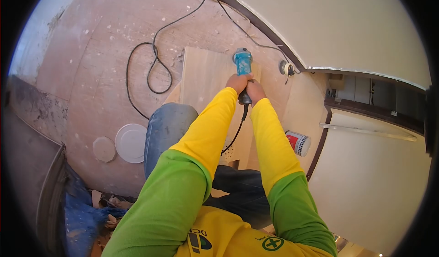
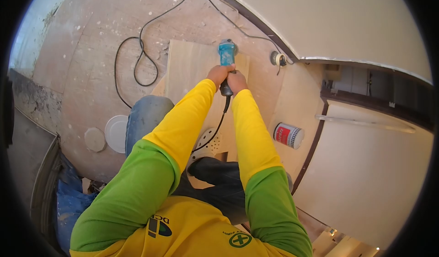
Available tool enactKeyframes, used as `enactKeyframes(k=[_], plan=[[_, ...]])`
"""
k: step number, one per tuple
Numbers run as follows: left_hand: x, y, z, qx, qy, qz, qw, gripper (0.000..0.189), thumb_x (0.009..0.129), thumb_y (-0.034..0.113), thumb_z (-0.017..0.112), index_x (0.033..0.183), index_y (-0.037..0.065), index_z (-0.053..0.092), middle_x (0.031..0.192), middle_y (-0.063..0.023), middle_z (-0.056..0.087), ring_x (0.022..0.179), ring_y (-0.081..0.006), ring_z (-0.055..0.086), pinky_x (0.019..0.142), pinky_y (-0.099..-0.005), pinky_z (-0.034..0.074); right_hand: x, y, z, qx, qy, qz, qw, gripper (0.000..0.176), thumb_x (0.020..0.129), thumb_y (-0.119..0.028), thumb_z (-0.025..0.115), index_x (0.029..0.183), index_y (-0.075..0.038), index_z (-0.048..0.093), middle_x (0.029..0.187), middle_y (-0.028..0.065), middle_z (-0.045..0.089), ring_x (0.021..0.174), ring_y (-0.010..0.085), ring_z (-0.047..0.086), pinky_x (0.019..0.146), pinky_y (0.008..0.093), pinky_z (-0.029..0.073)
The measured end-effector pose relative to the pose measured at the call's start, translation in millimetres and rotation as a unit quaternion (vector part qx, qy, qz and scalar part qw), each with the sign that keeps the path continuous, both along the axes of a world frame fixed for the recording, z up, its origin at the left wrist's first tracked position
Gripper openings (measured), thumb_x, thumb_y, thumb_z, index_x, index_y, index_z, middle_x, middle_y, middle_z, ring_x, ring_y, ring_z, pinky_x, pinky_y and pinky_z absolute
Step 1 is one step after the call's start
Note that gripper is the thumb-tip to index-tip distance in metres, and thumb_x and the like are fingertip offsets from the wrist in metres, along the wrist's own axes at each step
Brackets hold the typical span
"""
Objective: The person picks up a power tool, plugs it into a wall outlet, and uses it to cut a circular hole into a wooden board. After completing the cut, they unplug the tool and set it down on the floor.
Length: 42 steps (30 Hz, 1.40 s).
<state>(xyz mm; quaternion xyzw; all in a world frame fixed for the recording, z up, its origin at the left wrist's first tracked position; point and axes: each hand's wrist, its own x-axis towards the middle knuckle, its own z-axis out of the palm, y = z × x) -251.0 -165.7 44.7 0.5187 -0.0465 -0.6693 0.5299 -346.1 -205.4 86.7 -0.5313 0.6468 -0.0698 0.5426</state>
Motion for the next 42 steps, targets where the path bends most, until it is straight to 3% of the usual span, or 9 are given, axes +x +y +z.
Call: enactKeyframes(k=[3, 5, 21, 23, 27, 29, 33, 35, 42], plan=[[-2.8, -4.1, -7.8, 0.016, 0.002, 0.011, 1.0, 0.052, 0.09, 0.04, 0.073, 0.112, -0.008, 0.071, 0.111, -0.0215, 0.072, 0.098, -0.0309, 0.069, 0.086, -0.0401, 0.052, 0.9, -1.2, -1.3, 0.001, -0.004, 0.001, 1.0, 0.036, 0.09, -0.025, 0.064, 0.109, 0.005, 0.06, 0.081, 0.013, 0.064, 0.058, 0.0243, 0.062, 0.048, 0.0382, 0.05], [-2.2, -5.2, -10.6, 0.003, -0.004, -0.003, 1.0, 0.062, 0.09, 0.042, 0.07, 0.123, -0.011, 0.064, 0.122, -0.0282, 0.068, 0.108, -0.0389, 0.069, 0.093, -0.0432, 0.053, 2.3, -2.5, -0.8, 0.007, -0.001, 0.0, 1.0, 0.035, 0.09, -0.024, 0.063, 0.109, 0.005, 0.06, 0.081, 0.0131, 0.064, 0.057, 0.0242, 0.061, 0.048, 0.0384, 0.05], [-1.2, -8.7, -14.1, 0.006, 0.033, 0.03, 0.999, 0.065, 0.089, 0.043, 0.071, 0.124, -0.011, 0.064, 0.123, -0.0289, 0.067, 0.108, -0.0402, 0.069, 0.092, -0.0446, 0.053, 7.4, -9.2, 0.5, 0.015, 0.038, 0.037, 0.998, 0.038, 0.091, -0.028, 0.062, 0.116, 0.0, 0.056, 0.082, 0.0124, 0.067, 0.055, 0.0241, 0.065, 0.046, 0.0398, 0.055], [0.1, -8.8, -9.6, 0.032, 0.036, 0.031, 0.998, 0.05, 0.092, 0.038, 0.072, 0.115, -0.005, 0.071, 0.115, -0.0198, 0.072, 0.103, -0.0292, 0.068, 0.089, -0.04, 0.052, 7.7, -9.9, 0.3, 0.014, 0.043, 0.037, 0.998, 0.038, 0.09, -0.028, 0.062, 0.115, -0.001, 0.056, 0.082, 0.0124, 0.067, 0.055, 0.024, 0.064, 0.046, 0.0398, 0.055], [-1.5, -11.0, -13.7, 0.032, 0.024, 0.031, 0.999, 0.049, 0.092, 0.038, 0.072, 0.115, -0.005, 0.071, 0.115, -0.0198, 0.071, 0.102, -0.0291, 0.068, 0.089, -0.04, 0.052, 6.1, -12.8, -3.2, 0.009, 0.042, 0.043, 0.998, 0.038, 0.091, -0.028, 0.061, 0.116, 0.0, 0.056, 0.082, 0.0131, 0.067, 0.055, 0.0245, 0.065, 0.046, 0.0401, 0.055], [-2.2, -10.9, -16.3, 0.01, 0.026, 0.026, 0.999, 0.064, 0.089, 0.043, 0.071, 0.123, -0.011, 0.065, 0.124, -0.029, 0.067, 0.109, -0.0406, 0.069, 0.093, -0.0445, 0.053, 5.5, -12.9, -3.5, 0.011, 0.044, 0.046, 0.998, 0.038, 0.091, -0.028, 0.061, 0.116, 0.0, 0.055, 0.082, 0.0135, 0.067, 0.055, 0.0248, 0.065, 0.046, 0.0403, 0.055], [-3.4, -13.0, -18.7, 0.014, 0.023, 0.024, 0.999, 0.064, 0.089, 0.043, 0.071, 0.123, -0.011, 0.065, 0.124, -0.0288, 0.067, 0.11, -0.0405, 0.069, 0.093, -0.0445, 0.053, 7.9, -10.4, 0.9, 0.017, 0.041, 0.039, 0.998, 0.04, 0.092, -0.028, 0.06, 0.117, 0.001, 0.055, 0.082, 0.0138, 0.067, 0.055, 0.0254, 0.066, 0.046, 0.0405, 0.055], [-2.0, -12.9, -14.2, 0.036, 0.026, 0.025, 0.999, 0.05, 0.091, 0.038, 0.073, 0.114, -0.006, 0.071, 0.114, -0.0204, 0.072, 0.102, -0.0296, 0.068, 0.089, -0.0405, 0.051, 7.9, -10.1, 1.0, 0.019, 0.042, 0.039, 0.998, 0.04, 0.092, -0.029, 0.06, 0.118, 0.002, 0.055, 0.082, 0.0138, 0.067, 0.055, 0.0255, 0.066, 0.046, 0.0405, 0.055], [0.4, -11.6, -11.4, 0.036, 0.021, 0.027, 0.999, 0.05, 0.09, 0.038, 0.073, 0.114, -0.007, 0.071, 0.114, -0.0212, 0.072, 0.101, -0.0301, 0.068, 0.088, -0.0404, 0.051, 9.2, -10.9, 1.3, 0.022, 0.03, 0.033, 0.999, 0.041, 0.09, -0.028, 0.062, 0.116, 0.003, 0.056, 0.083, 0.0145, 0.065, 0.056, 0.026, 0.064, 0.046, 0.0411, 0.054]])
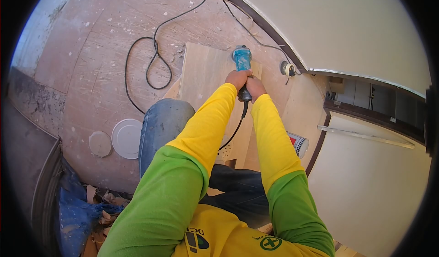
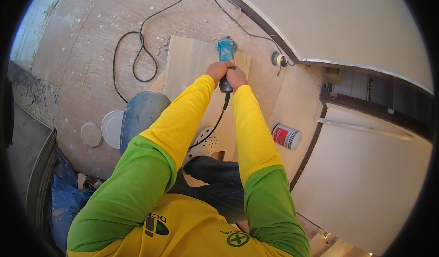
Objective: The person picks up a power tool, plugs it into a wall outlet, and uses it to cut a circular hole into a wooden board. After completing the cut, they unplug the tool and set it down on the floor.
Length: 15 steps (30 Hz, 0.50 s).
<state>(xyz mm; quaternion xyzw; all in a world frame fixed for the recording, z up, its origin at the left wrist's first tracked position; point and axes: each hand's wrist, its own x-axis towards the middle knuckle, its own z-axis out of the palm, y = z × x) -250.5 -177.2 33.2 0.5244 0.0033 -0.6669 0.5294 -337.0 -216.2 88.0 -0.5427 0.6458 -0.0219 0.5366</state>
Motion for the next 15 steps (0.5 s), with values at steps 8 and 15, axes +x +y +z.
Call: enactKeyframes(k=[8, 15], plan=[[1.1, -2.2, -5.6, 0.001, 0.023, -0.002, 1.0, 0.049, 0.091, 0.036, 0.074, 0.114, -0.007, 0.071, 0.113, -0.0198, 0.072, 0.1, -0.0289, 0.068, 0.089, -0.0399, 0.051, 2.9, 1.0, 0.2, 0.005, 0.013, 0.005, 1.0, 0.042, 0.091, -0.03, 0.061, 0.118, 0.001, 0.055, 0.083, 0.0142, 0.067, 0.057, 0.026, 0.066, 0.046, 0.0405, 0.055], [7.1, 7.4, 7.3, -0.004, 0.039, 0.0, 0.999, 0.048, 0.091, 0.036, 0.073, 0.113, -0.007, 0.071, 0.114, -0.0194, 0.072, 0.101, -0.028, 0.067, 0.089, -0.0394, 0.051, 0.5, 0.3, -5.3, 0.002, 0.02, 0.014, 1.0, 0.04, 0.092, -0.03, 0.061, 0.118, 0.001, 0.055, 0.082, 0.0145, 0.067, 0.057, 0.0262, 0.066, 0.046, 0.0419, 0.055]])
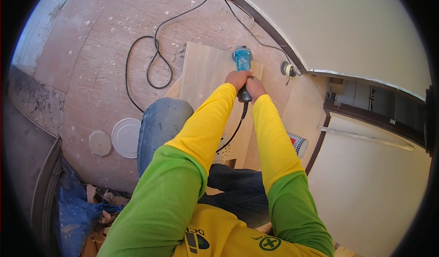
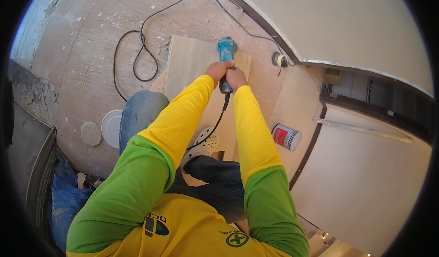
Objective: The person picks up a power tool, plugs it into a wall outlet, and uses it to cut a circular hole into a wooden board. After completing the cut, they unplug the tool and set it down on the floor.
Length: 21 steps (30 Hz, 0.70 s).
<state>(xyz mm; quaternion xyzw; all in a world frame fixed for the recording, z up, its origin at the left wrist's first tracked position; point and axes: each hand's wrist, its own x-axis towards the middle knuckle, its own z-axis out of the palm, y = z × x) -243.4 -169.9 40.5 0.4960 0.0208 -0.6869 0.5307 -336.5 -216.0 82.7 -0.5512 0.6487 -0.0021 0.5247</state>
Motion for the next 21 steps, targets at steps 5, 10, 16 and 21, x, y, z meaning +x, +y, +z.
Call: enactKeyframes(k=[5, 10, 16, 21], plan=[[2.7, 8.1, 7.8, -0.006, 0.009, 0.005, 1.0, 0.049, 0.092, 0.037, 0.072, 0.114, -0.006, 0.072, 0.116, -0.0191, 0.072, 0.103, -0.0278, 0.067, 0.09, -0.0392, 0.05, -2.4, -0.2, -3.7, -0.012, 0.005, -0.001, 1.0, 0.038, 0.092, -0.028, 0.061, 0.117, 0.001, 0.055, 0.081, 0.0143, 0.067, 0.055, 0.0259, 0.065, 0.044, 0.0414, 0.054], [-4.9, 5.2, -5.1, -0.011, -0.007, 0.004, 1.0, 0.049, 0.092, 0.038, 0.072, 0.114, -0.007, 0.072, 0.116, -0.0195, 0.072, 0.103, -0.0283, 0.067, 0.09, -0.0393, 0.05, -8.4, -1.5, -10.0, -0.026, 0.011, 0.015, 0.999, 0.037, 0.093, -0.027, 0.06, 0.115, 0.002, 0.054, 0.079, 0.0145, 0.066, 0.053, 0.0259, 0.064, 0.044, 0.0409, 0.054], [-11.4, 7.9, -9.6, -0.024, -0.038, 0.0, 0.999, 0.061, 0.088, 0.041, 0.071, 0.12, -0.011, 0.066, 0.121, -0.0281, 0.069, 0.106, -0.0386, 0.07, 0.092, -0.0433, 0.054, -10.7, 4.5, -5.2, -0.032, 0.007, -0.006, 0.999, 0.042, 0.091, -0.025, 0.064, 0.115, 0.008, 0.062, 0.093, 0.0156, 0.069, 0.072, 0.0241, 0.066, 0.062, 0.0372, 0.052], [-10.9, 14.3, 0.3, -0.003, -0.041, -0.001, 0.999, 0.054, 0.091, 0.039, 0.071, 0.117, -0.008, 0.069, 0.117, -0.0222, 0.071, 0.106, -0.0318, 0.068, 0.091, -0.0398, 0.051, -11.9, 6.2, -2.9, -0.026, 0.015, 0.001, 1.0, 0.041, 0.091, -0.026, 0.064, 0.116, 0.008, 0.062, 0.093, 0.0152, 0.069, 0.072, 0.0239, 0.066, 0.062, 0.0372, 0.051]])
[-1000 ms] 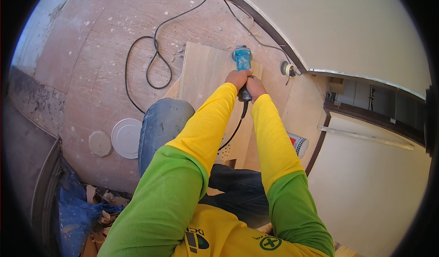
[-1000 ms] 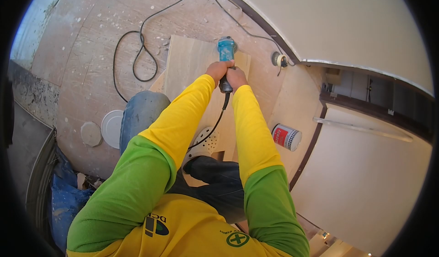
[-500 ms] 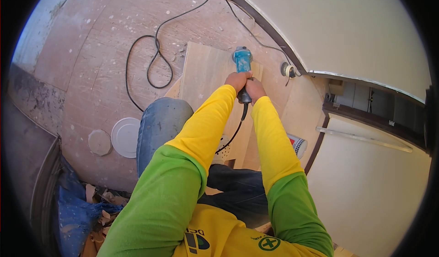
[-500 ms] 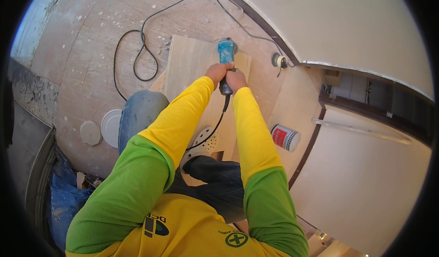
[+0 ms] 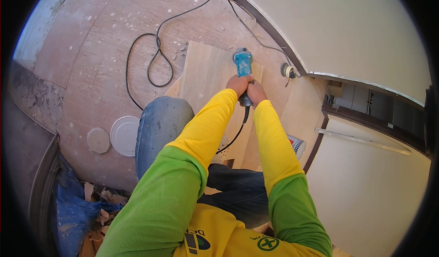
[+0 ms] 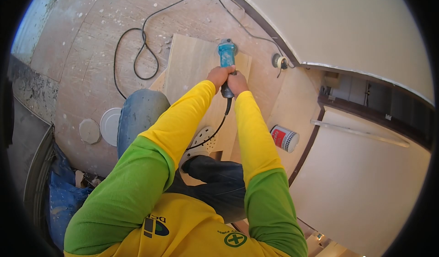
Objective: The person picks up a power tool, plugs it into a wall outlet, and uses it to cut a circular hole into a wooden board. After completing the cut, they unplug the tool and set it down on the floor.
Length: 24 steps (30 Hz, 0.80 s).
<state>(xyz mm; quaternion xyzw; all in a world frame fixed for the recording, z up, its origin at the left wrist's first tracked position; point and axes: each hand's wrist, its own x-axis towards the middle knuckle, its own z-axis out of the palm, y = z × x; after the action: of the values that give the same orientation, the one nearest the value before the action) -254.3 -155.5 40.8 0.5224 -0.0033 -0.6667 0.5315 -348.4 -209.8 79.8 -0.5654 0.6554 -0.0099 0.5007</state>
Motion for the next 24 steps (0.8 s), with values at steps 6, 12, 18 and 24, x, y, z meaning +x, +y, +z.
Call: enactKeyframes(k=[6, 12, 18, 24], plan=[[-2.5, 6.3, 9.2, -0.005, 0.004, 0.012, 1.0, 0.056, 0.092, 0.04, 0.07, 0.12, -0.009, 0.067, 0.119, -0.0231, 0.07, 0.107, -0.0326, 0.068, 0.093, -0.0399, 0.051, -5.6, 0.3, 2.3, -0.007, 0.007, 0.013, 1.0, 0.041, 0.092, -0.025, 0.064, 0.117, 0.007, 0.062, 0.095, 0.0152, 0.069, 0.075, 0.0233, 0.066, 0.065, 0.0361, 0.052], [-14.2, 3.6, -1.7, -0.012, 0.005, 0.033, 0.999, 0.053, 0.092, 0.039, 0.07, 0.118, -0.008, 0.067, 0.118, -0.0224, 0.07, 0.107, -0.0325, 0.068, 0.094, -0.0398, 0.051, -8.9, 0.3, 0.7, -0.017, 0.01, 0.023, 1.0, 0.042, 0.091, -0.026, 0.065, 0.117, 0.007, 0.063, 0.097, 0.0151, 0.07, 0.08, 0.0222, 0.067, 0.068, 0.0355, 0.052], [-19.8, 7.2, -3.0, -0.022, 0.02, 0.044, 0.999, 0.053, 0.092, 0.038, 0.069, 0.121, -0.006, 0.066, 0.12, -0.0214, 0.07, 0.108, -0.0311, 0.067, 0.095, -0.0389, 0.05, -11.5, 1.9, 2.2, -0.039, 0.028, 0.048, 0.998, 0.042, 0.091, -0.027, 0.065, 0.117, 0.006, 0.063, 0.096, 0.0149, 0.07, 0.08, 0.0224, 0.067, 0.068, 0.0355, 0.052], [-29.9, 9.2, -6.9, -0.026, 0.021, 0.054, 0.998, 0.051, 0.093, 0.038, 0.068, 0.122, -0.004, 0.066, 0.119, -0.0195, 0.07, 0.108, -0.0294, 0.067, 0.096, -0.0389, 0.05, -17.6, 2.8, 1.0, -0.029, 0.033, 0.054, 0.998, 0.042, 0.091, -0.026, 0.066, 0.118, 0.005, 0.062, 0.096, 0.0151, 0.07, 0.077, 0.0238, 0.067, 0.066, 0.0363, 0.053]])
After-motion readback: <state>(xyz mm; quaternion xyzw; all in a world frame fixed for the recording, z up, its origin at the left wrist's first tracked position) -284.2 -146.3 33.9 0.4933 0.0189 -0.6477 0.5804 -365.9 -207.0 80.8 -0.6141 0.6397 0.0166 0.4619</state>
